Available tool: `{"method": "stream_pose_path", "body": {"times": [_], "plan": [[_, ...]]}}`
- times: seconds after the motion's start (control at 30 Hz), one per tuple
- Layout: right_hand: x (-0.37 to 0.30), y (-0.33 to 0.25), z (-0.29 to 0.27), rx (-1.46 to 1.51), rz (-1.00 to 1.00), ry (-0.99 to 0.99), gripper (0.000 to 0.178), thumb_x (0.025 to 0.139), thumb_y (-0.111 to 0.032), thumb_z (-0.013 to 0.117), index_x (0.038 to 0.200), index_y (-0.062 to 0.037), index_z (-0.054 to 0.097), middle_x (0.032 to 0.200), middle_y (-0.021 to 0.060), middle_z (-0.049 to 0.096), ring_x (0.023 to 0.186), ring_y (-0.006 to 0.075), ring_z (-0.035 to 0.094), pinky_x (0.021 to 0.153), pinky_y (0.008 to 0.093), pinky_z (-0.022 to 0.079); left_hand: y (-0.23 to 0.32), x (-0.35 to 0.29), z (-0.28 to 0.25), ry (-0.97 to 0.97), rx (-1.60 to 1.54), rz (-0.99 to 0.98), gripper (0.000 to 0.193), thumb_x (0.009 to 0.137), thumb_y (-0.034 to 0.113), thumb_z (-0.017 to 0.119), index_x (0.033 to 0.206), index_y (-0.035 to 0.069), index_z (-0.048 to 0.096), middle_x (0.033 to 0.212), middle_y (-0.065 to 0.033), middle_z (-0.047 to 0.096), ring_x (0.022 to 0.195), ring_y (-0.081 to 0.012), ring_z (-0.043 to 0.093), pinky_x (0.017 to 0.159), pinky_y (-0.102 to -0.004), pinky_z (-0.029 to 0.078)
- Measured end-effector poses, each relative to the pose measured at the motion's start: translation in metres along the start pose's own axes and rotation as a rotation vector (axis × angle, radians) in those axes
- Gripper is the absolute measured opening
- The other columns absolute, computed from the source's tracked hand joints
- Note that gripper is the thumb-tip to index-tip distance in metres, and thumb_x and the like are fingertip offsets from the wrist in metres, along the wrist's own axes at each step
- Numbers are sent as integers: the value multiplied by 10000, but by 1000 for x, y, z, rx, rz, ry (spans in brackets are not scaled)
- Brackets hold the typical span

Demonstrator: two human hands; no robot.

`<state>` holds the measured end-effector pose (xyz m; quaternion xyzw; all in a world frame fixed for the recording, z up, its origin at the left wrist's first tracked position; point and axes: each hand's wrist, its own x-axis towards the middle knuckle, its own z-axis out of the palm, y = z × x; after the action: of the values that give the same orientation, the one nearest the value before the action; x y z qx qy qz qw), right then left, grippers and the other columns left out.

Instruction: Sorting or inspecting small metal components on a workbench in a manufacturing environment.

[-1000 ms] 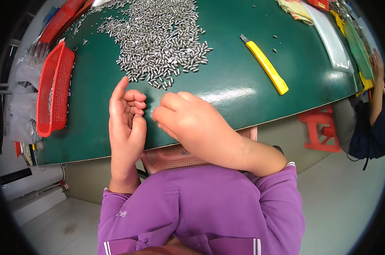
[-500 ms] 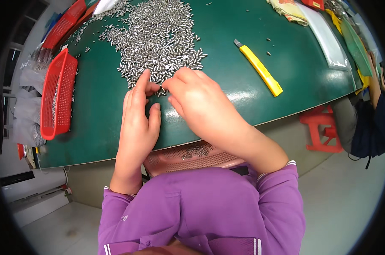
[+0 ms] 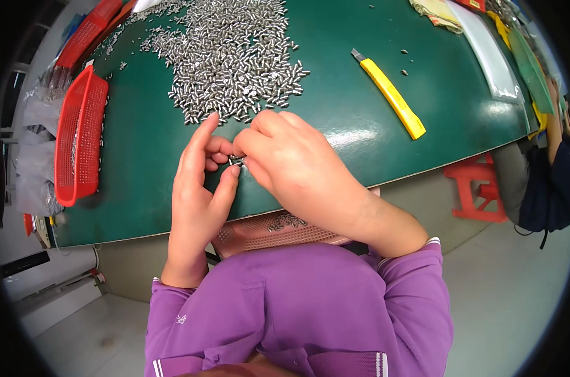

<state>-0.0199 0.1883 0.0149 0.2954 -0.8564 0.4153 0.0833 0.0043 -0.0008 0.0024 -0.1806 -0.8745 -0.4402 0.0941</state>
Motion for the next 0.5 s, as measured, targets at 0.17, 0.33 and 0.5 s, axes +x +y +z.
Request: {"method": "stream_pose_path", "body": {"times": [0.17, 0.33, 0.5], "plan": [[0, -5, -2, -33, 0, -45, 213, 804, -3, 700, 1008, -53, 662, 960, 111, 611, 919, 326, 610, 821, 426, 504, -1, -3, -1, 1, -6, 6, 739, 815, -123, 661, 1504, 15, 434, 1019, -99, 621, 951, -241, 596, 862, -368, 520], [0, -8, -5, -25, -8, -83, 233, 804, -3, 689, 1029, -52, 653, 956, 108, 603, 911, 329, 597, 816, 433, 497, 1, -3, -2, 11, 13, 2, 706, 811, -126, 655, 1477, 22, 473, 981, -82, 615, 927, -228, 586, 855, -363, 517], [4, -6, -2, 12, -52, -87, 209, 810, -6, 680, 1007, -50, 629, 922, 113, 562, 876, 331, 572, 778, 435, 485, 2, -3, -2, 26, 40, -9, 688, 808, -126, 656, 1460, 31, 498, 952, -73, 610, 910, -225, 579, 846, -358, 510]]}}
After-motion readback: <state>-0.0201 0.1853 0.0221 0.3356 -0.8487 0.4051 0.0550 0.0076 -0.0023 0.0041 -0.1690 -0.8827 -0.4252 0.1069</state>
